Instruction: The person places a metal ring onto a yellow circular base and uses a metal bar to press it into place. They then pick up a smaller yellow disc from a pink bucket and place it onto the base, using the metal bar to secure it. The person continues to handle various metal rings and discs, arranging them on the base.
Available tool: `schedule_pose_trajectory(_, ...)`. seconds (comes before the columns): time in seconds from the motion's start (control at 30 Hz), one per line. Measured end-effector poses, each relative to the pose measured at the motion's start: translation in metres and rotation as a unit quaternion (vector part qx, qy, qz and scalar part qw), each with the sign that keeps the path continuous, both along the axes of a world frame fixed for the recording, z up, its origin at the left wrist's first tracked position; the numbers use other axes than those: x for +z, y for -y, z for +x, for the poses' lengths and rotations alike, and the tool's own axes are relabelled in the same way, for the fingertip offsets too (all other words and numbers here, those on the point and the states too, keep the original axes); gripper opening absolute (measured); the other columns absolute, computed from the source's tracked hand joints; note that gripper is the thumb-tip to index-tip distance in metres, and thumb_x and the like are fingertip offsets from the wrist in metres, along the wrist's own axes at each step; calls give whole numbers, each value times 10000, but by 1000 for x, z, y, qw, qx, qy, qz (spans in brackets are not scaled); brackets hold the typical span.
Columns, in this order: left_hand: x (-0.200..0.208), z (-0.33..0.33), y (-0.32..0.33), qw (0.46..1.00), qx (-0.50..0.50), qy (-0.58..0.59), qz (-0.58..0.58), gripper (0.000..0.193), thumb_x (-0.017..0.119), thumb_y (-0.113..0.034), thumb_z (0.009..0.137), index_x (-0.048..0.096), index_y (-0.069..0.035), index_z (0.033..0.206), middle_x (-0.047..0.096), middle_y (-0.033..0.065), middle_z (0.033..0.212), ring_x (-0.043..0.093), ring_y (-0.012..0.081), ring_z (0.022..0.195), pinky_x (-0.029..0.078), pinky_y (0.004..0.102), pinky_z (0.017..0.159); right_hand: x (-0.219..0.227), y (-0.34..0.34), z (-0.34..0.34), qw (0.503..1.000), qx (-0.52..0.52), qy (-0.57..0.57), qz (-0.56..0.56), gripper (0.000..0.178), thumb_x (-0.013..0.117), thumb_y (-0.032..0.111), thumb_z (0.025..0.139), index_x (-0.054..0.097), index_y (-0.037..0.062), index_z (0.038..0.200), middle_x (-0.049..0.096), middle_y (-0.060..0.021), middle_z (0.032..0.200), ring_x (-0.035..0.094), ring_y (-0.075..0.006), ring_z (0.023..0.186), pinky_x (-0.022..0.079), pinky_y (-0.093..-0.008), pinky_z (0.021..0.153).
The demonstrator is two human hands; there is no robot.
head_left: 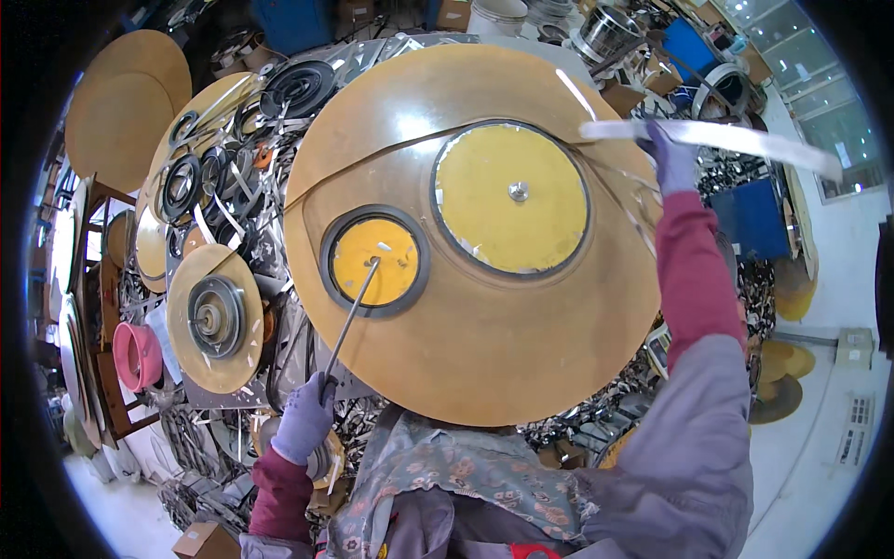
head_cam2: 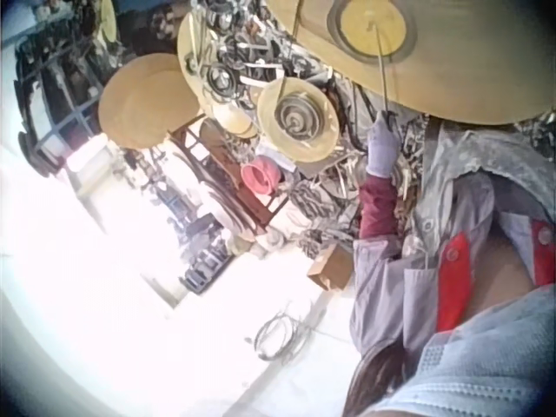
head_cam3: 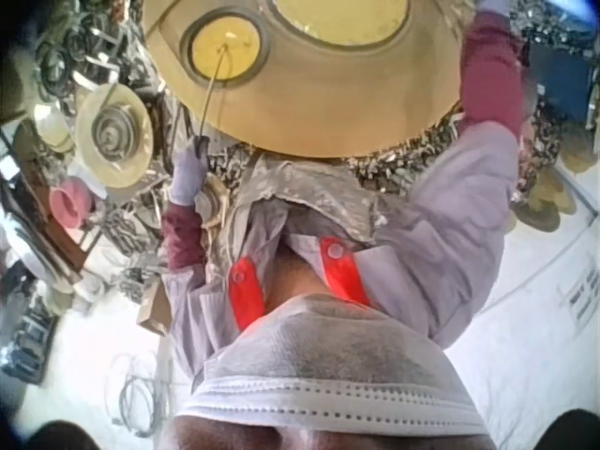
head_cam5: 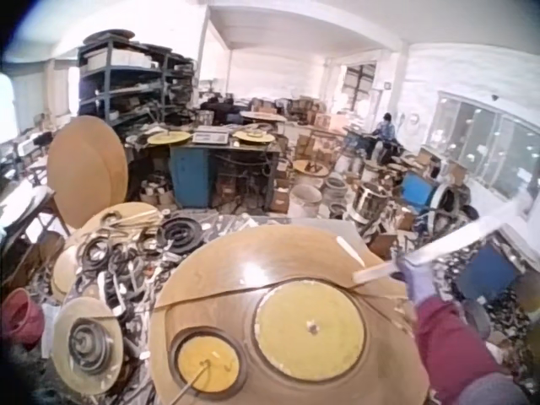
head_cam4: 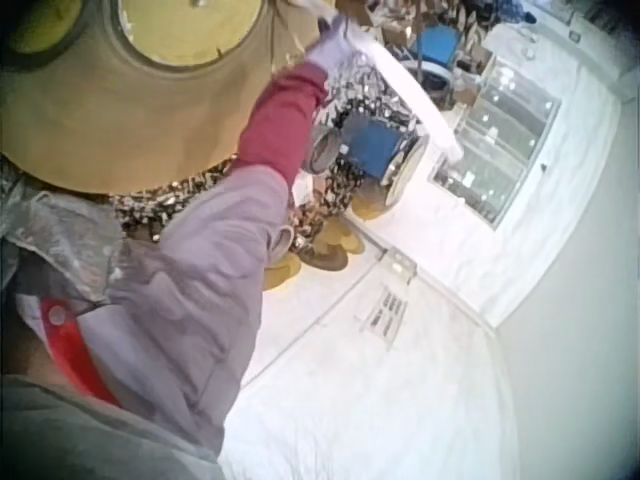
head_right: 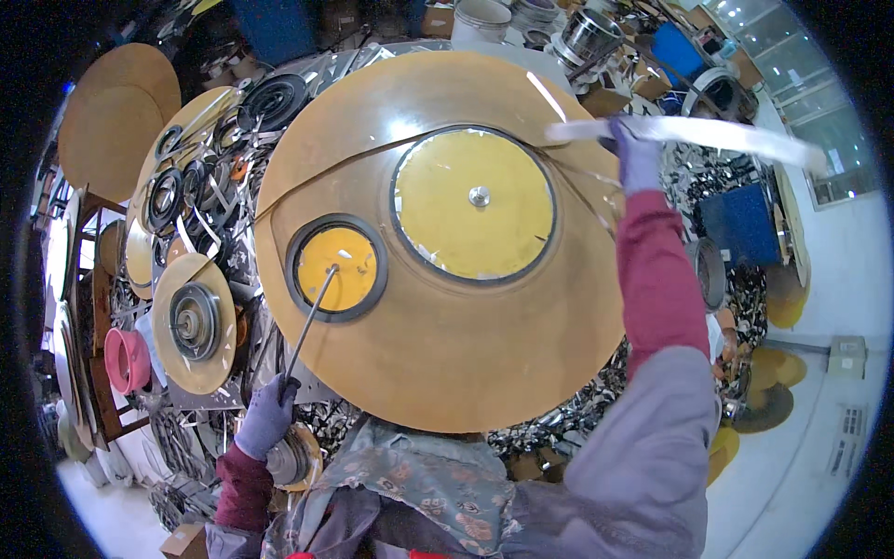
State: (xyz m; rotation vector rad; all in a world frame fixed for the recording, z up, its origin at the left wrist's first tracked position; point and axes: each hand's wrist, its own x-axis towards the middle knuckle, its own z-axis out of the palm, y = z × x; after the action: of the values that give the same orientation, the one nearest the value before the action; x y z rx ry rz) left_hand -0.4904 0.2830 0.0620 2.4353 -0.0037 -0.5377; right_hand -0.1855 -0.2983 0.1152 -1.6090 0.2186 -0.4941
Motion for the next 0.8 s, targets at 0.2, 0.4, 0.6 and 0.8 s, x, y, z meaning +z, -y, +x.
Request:
schedule_pose_trajectory(0.2,-8,10,-3,999,-2,32,9,122,530,-126,919,513,-7,898,608,253,780,592,447,801,448,517,667,-34,-33,67,989,26,-56,-135,226,688,167,837,713,-5,982,690,-89,952,680,-184,713,587,-284,612)
schedule_pose_trajectory(0.4,-17,37,-4,999,24,44,-14,124,522,-117,923,529,5,907,600,273,769,582,464,805,442,520,663,-1,12,-33,950,72,-196,-231,243,686,222,832,653,-13,878,641,-77,865,612,-144,646,562,-287,578)
schedule_pose_trajectory(0.6,-32,49,-18,997,11,56,-46,154,525,-97,898,575,16,990,633,246,836,611,432,841,474,481,705,40,79,-215,846,69,-405,-340,331,732,239,780,685,-52,929,673,-104,751,638,-164,629,543,-326,601)
schedule_pose_trajectory(0.8,-34,42,-25,998,-34,55,16,189,524,-107,863,565,4,1010,628,258,853,605,435,847,471,494,717,24,112,-183,927,15,-252,-276,284,672,157,855,657,-44,1055,682,-130,978,679,-196,835,562,-305,746)
